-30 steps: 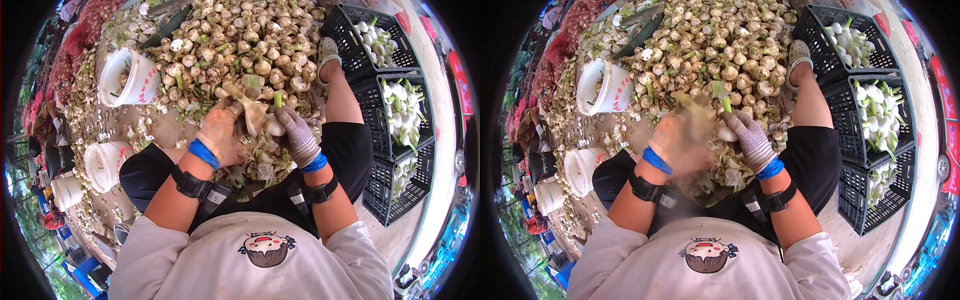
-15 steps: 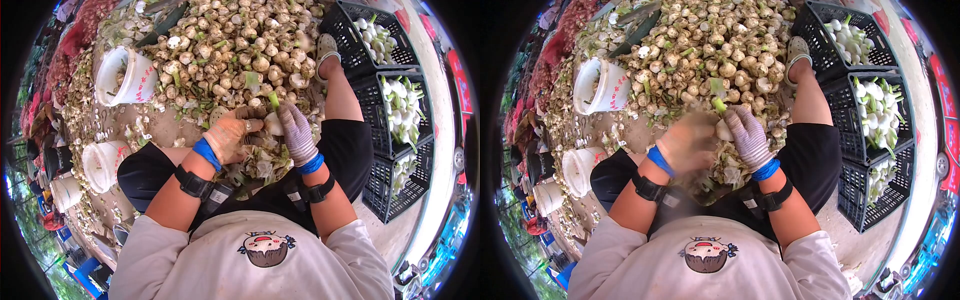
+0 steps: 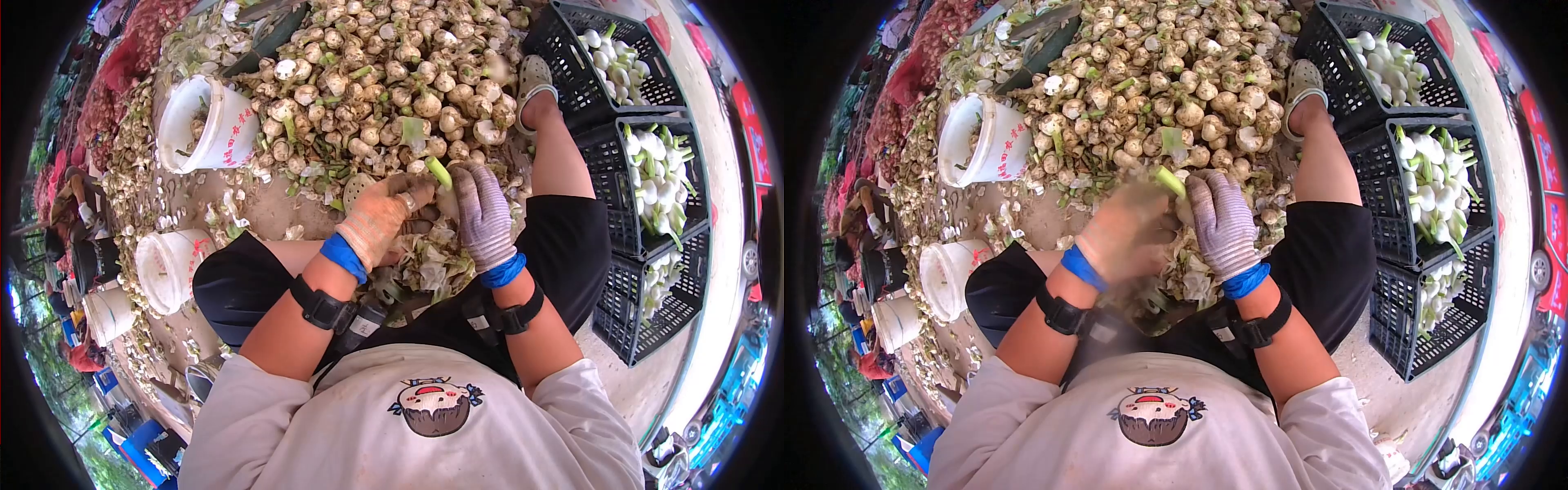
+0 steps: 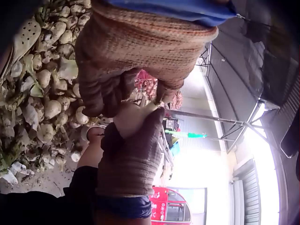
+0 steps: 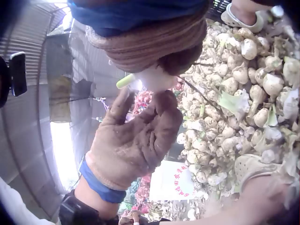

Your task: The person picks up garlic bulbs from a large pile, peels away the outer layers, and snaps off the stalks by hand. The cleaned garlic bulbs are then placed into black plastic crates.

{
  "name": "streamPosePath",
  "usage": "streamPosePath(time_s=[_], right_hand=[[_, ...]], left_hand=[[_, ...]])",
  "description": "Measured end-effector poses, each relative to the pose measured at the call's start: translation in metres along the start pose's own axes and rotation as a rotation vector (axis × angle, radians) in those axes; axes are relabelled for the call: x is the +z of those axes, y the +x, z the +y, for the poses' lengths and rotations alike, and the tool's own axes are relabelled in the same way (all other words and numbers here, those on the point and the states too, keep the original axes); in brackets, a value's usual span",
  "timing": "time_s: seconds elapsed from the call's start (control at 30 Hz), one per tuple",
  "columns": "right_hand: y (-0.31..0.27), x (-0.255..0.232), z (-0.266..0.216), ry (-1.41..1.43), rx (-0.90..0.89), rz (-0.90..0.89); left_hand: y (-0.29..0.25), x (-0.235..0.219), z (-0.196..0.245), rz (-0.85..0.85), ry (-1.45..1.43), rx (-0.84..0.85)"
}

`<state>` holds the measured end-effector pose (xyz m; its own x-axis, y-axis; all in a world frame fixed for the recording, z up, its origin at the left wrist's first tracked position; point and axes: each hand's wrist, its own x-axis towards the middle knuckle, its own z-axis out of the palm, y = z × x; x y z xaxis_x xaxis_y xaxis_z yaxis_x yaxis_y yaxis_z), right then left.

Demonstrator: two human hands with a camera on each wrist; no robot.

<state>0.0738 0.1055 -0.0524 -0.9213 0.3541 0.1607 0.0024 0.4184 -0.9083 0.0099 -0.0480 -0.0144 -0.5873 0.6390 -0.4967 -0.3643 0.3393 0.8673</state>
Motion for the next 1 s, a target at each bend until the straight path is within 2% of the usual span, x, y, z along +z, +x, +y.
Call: streamPosePath(time_s=[0.03,0.1,0.17,0.2,0.27,0.33,0.4,0.47,0.53,0.63,0.7,0.73,0.8,0.93,1.0], right_hand=[[0.0,-0.001,-0.003,0.001,0.001,0.0],[0.0,-0.002,-0.007,-0.133,-0.116,-0.008],[-0.001,0.0,-0.006,-0.076,-0.087,0.008],[-0.002,0.001,-0.005,-0.019,-0.057,0.025],[-0.003,0.002,0.009,0.041,-0.041,0.009],[-0.003,0.002,0.009,0.103,-0.025,-0.008],[-0.001,-0.002,0.0,-0.118,0.017,0.013],[-0.002,-0.001,-0.008,-0.193,0.053,0.023],[-0.001,-0.001,-0.008,-0.268,0.087,0.033],[0.0,-0.003,-0.003,-0.237,0.029,0.014],[-0.001,-0.003,-0.002,-0.204,0.03,-0.01],[-0.002,-0.003,-0.002,-0.204,0.031,-0.01],[-0.002,-0.001,-0.003,-0.197,0.023,-0.003],[-0.001,0.002,0.0,-0.147,0.005,0.009],[0.0,0.003,-0.001,0.455,0.456,-0.065]], left_hand=[[0.003,0.002,-0.005,0.05,0.076,0.161],[0.01,0.006,-0.017,0.15,0.229,0.482],[0.015,0.009,-0.026,0.251,0.38,0.805],[0.015,0.008,-0.027,0.25,0.379,0.805],[0.013,0.007,-0.03,0.131,0.109,0.555],[0.015,0.008,-0.035,0.148,0.086,0.57],[0.017,0.011,-0.03,0.165,0.062,0.587],[0.017,0.016,-0.005,0.23,0.358,0.055],[0.014,0.018,0.003,0.258,0.393,0.044],[0.013,0.015,-0.002,0.286,0.261,0.05],[0.013,0.008,-0.011,0.216,0.532,0.438],[0.012,0.011,-0.006,0.215,0.532,0.437],[0.01,0.018,0.008,0.353,0.483,0.002],[0.023,0.014,-0.019,0.341,0.526,0.014],[0.023,0.015,-0.021,0.424,0.416,0.27]])
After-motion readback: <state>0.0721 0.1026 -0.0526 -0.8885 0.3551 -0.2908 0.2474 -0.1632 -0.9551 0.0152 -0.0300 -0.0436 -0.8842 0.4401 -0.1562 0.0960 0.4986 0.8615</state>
